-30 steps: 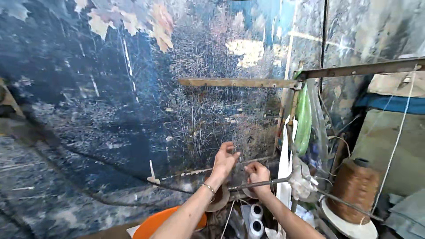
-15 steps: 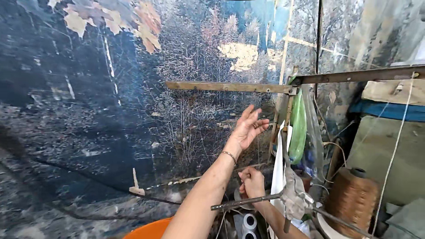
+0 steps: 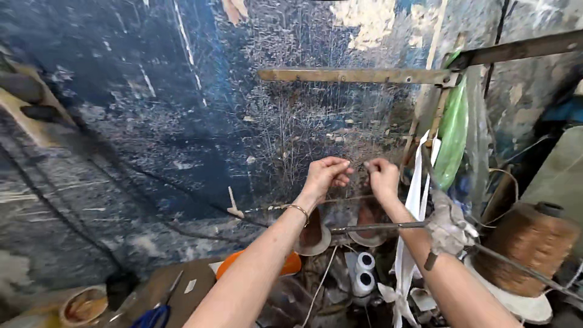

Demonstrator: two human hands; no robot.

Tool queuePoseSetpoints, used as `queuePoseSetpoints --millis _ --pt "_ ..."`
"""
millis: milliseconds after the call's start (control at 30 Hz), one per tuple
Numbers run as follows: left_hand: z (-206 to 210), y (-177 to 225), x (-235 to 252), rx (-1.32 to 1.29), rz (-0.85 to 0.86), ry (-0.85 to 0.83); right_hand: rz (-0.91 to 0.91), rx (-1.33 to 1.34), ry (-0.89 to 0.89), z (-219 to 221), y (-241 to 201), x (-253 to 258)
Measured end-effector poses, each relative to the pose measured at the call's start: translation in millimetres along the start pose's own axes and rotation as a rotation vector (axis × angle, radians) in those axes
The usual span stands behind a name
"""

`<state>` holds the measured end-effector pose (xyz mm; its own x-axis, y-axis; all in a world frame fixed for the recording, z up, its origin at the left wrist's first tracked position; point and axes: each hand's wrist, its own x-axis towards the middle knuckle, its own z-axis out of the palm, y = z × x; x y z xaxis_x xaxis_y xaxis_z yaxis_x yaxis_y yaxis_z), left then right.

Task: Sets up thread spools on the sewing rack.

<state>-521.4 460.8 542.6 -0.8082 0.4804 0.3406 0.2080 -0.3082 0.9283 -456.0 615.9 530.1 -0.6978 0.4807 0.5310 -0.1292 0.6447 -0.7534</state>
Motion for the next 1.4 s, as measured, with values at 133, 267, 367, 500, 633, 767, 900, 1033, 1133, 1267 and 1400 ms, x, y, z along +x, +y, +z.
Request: queuePoseSetpoints --millis 133,267,367,500,633,767,900,1033,1133,1267,1400 --pt "-11.5 10.5 -11.5 0.214 -0.131 0.015 -0.223 0.049 -0.331 -13.6 -12.4 5.1" --pt "-16.5 15.5 -23.5 0.21 -0.296 -0.012 -0.183 0.019 -0.767 -27.9 -28.5 -15.4" --pt "-19.5 20.6 -28.5 0.133 -0.331 -0.047 -0.228 0.175 -0.704 -25.0 -29.7 -17.3" --pt "-24.6 34.3 -30.6 0.134 -0.321 -0.084 -0.259 0.219 -0.584 -15.5 -34.3 -12.4" --pt "-25.6 48.1 -37.0 0.111 -0.364 -0.144 -0.254 0.25 -0.516 -8.4 -37.3 -17.1" --pt "-23.7 56.7 -40.7 0.063 -0.384 -0.207 -0.296 0.275 -0.454 -14.8 -45.7 -36.4" --pt "-27.0 58.9 -41.7 0.046 -0.341 -0.16 -0.471 0.266 -0.354 -19.9 -43.0 -45.7" --pt "-32.0 54.6 -39.9 0.031 -0.308 -0.156 -0.779 0.123 -0.226 -12.2 -29.9 -18.7" --pt "-32.6 55.0 -40.3 0.053 -0.286 -0.165 -0.885 0.007 -0.19 -9.7 -27.0 -4.2" --pt "-33.5 57.3 -41.0 0.036 -0.306 -0.159 -0.836 -0.133 -0.217 -23.7 -46.5 -28.1" --pt "-34.5 42.6 -38.4 0.052 -0.24 -0.164 -0.837 -0.157 -0.165 -29.8 -50.6 -31.9"
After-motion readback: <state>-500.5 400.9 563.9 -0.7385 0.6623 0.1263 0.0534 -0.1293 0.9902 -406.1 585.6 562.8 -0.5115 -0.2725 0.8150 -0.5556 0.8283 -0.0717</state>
